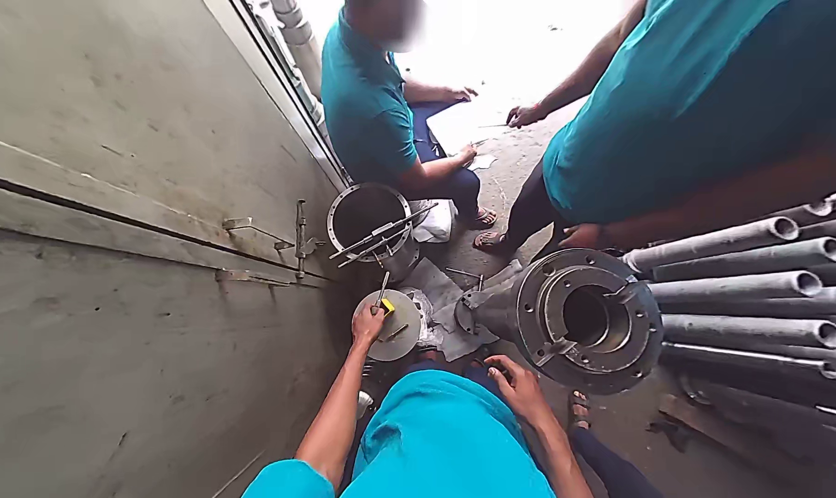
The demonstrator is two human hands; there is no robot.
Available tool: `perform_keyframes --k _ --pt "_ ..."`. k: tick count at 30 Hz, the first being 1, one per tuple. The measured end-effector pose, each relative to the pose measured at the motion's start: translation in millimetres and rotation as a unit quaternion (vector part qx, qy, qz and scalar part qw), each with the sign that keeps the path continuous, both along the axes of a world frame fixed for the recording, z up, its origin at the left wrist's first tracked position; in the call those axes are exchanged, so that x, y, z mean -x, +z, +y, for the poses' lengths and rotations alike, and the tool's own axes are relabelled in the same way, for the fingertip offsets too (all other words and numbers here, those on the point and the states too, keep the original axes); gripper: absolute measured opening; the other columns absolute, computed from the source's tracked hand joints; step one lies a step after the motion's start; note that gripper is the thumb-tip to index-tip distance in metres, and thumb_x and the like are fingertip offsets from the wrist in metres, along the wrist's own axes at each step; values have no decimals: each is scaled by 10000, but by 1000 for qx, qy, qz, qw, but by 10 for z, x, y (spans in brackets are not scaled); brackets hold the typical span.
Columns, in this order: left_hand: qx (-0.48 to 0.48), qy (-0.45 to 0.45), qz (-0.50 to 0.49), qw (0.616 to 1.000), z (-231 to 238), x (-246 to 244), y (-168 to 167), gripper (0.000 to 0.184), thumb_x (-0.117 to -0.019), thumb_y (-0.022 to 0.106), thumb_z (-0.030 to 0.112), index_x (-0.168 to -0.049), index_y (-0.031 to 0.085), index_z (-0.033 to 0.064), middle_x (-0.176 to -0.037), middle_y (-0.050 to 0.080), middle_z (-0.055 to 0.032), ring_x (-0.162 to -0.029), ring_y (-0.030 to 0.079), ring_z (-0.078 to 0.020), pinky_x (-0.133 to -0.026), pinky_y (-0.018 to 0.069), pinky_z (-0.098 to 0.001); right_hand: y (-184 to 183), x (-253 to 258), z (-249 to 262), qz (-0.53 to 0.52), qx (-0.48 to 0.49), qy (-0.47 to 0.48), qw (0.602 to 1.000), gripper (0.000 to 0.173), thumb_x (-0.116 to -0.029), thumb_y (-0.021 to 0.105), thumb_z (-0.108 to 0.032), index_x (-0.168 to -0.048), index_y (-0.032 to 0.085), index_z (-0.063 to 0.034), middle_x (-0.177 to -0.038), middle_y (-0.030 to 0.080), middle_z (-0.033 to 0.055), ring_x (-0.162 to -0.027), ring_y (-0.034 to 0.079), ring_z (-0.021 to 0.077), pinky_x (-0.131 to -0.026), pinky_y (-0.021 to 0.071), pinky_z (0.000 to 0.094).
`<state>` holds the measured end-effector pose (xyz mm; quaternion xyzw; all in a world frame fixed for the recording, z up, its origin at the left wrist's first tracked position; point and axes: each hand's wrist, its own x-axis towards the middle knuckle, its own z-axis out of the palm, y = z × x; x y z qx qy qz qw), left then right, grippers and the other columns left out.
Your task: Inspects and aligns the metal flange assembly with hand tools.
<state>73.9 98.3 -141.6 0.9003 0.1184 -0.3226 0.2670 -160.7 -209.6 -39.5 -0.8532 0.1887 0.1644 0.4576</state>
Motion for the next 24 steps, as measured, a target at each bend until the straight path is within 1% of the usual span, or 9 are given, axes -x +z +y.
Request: perform_keyframes --k 3,6,8,10,13,15,19,22,24 --pt "4 20 10 1000 4 -28 -56 414 -1046 516 349 -1289 661 48 -1198 693 -225 -1151 658 -386 -1007 492 -601 8 44 -26 12 6 -6 1000 279 -1025 536 -230 -1231 701 -140 -1024 746 55 -861 708 171 -816 578 407" --pt "34 67 5 997 85 -3 -25 407 -1049 526 352 -1269 665 39 -1136 709 -223 -1037 702 -375 -932 543 -588 20 34 8 4 -14 -15 1000 274 -1021 541 -233 -1221 701 -136 -997 744 38 -838 701 144 -795 576 370" --pt "75 99 2 992 105 25 130 428 -1060 532 326 -1308 628 -9 -1172 685 -264 -1038 697 -400 -933 548 -595 33 -21 30 -10 -39 -18 999 272 -1027 545 -216 -1222 699 -105 -1043 747 42 -892 709 127 -845 581 350" --pt "114 116 3 987 62 144 266 442 -1080 500 308 -1345 588 -35 -1171 677 -269 -975 705 -375 -892 571 -568 47 -9 26 -13 -55 -15 998 279 -1037 541 -210 -1227 700 -81 -1117 744 54 -990 715 134 -935 577 360" --pt "138 153 -36 978 72 218 367 378 -1085 493 282 -1258 615 -30 -1032 686 -224 -796 695 -301 -766 588 -523 13 -133 93 -20 -50 11 999 285 -1035 532 -234 -1220 704 -101 -1062 745 61 -940 709 156 -892 570 384" --pt "139 160 -60 976 93 302 406 345 -1080 506 263 -1229 621 -26 -974 689 -204 -747 691 -281 -731 592 -512 7 -192 147 -32 -51 32 998 277 -1027 536 -228 -1202 708 -97 -1012 745 70 -896 710 172 -857 571 399" --pt "120 135 -58 982 133 394 482 330 -1070 530 249 -1234 624 -21 -966 696 -203 -756 697 -287 -743 589 -527 18 -316 225 -32 -47 78 995 289 -1027 532 -228 -1214 704 -89 -1046 744 89 -932 711 207 -891 557 446" --pt "124 122 -75 982 143 447 520 322 -1063 553 249 -1218 630 -24 -961 701 -194 -760 706 -280 -748 597 -520 25 -405 288 -36 -61 89 993 293 -1027 529 -228 -1215 700 -81 -1033 736 110 -887 704 227 -852 556 462" --pt "92 103 -83 987 140 483 564 330 -1049 588 253 -1216 639 -27 -1017 704 -216 -868 710 -324 -835 570 -560 30 -439 360 -44 -91 76 992 294 -1023 534 -213 -1218 695 -61 -1031 736 115 -874 705 212 -839 563 431"
